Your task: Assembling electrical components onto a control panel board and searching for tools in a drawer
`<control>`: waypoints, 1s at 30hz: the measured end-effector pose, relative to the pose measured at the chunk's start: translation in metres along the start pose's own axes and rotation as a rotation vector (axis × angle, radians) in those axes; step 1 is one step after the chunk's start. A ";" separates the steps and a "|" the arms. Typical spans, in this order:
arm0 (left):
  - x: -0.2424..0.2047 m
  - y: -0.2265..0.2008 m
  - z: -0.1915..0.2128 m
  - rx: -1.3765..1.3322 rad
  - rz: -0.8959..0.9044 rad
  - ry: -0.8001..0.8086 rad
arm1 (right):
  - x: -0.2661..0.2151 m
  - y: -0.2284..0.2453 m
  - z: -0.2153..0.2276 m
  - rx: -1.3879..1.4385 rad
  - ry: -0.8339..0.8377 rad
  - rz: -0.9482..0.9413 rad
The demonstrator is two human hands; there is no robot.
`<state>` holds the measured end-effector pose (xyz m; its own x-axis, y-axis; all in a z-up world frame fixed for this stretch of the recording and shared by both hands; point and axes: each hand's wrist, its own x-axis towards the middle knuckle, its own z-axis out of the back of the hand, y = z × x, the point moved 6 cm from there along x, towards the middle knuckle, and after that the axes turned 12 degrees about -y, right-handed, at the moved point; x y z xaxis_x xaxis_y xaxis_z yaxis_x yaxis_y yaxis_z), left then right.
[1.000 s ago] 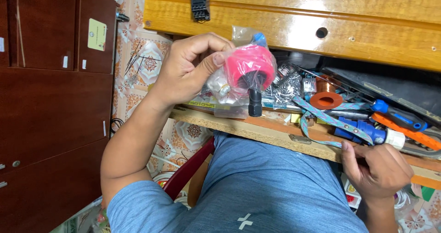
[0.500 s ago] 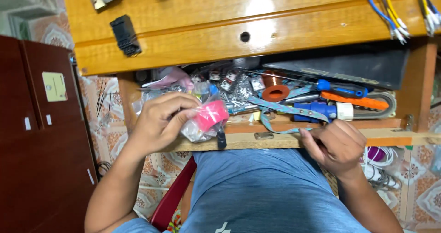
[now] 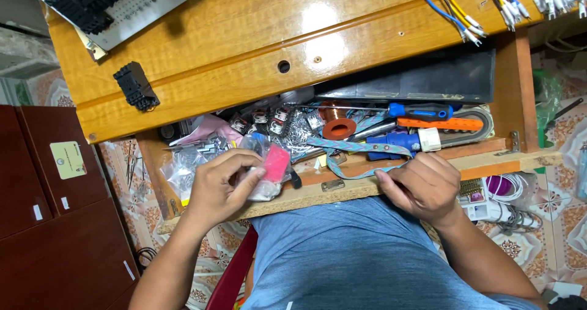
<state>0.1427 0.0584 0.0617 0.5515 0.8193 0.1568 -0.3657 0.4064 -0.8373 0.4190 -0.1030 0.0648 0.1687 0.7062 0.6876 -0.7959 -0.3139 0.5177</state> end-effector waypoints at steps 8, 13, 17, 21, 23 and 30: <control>-0.005 -0.002 -0.016 0.002 -0.006 0.098 | -0.020 -0.020 0.003 0.052 0.042 -0.109; -0.028 0.010 -0.024 0.233 -0.096 0.185 | 0.005 -0.071 0.040 -0.049 0.298 -0.277; -0.040 0.007 -0.021 0.228 -0.164 0.077 | 0.013 -0.119 0.060 -0.456 0.353 0.018; -0.049 0.004 -0.017 0.255 -0.235 -0.011 | 0.015 -0.140 0.061 -0.745 0.455 0.028; -0.050 0.007 -0.015 0.212 -0.230 -0.004 | 0.022 -0.140 0.058 -0.783 0.465 0.061; -0.051 0.012 -0.012 0.092 -0.260 -0.005 | 0.024 -0.171 0.043 -0.967 0.686 0.214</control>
<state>0.1193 0.0163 0.0372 0.6319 0.6849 0.3629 -0.2796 0.6380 -0.7174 0.5840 -0.0591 0.0147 -0.1305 0.9804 0.1474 -0.9261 -0.0674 -0.3712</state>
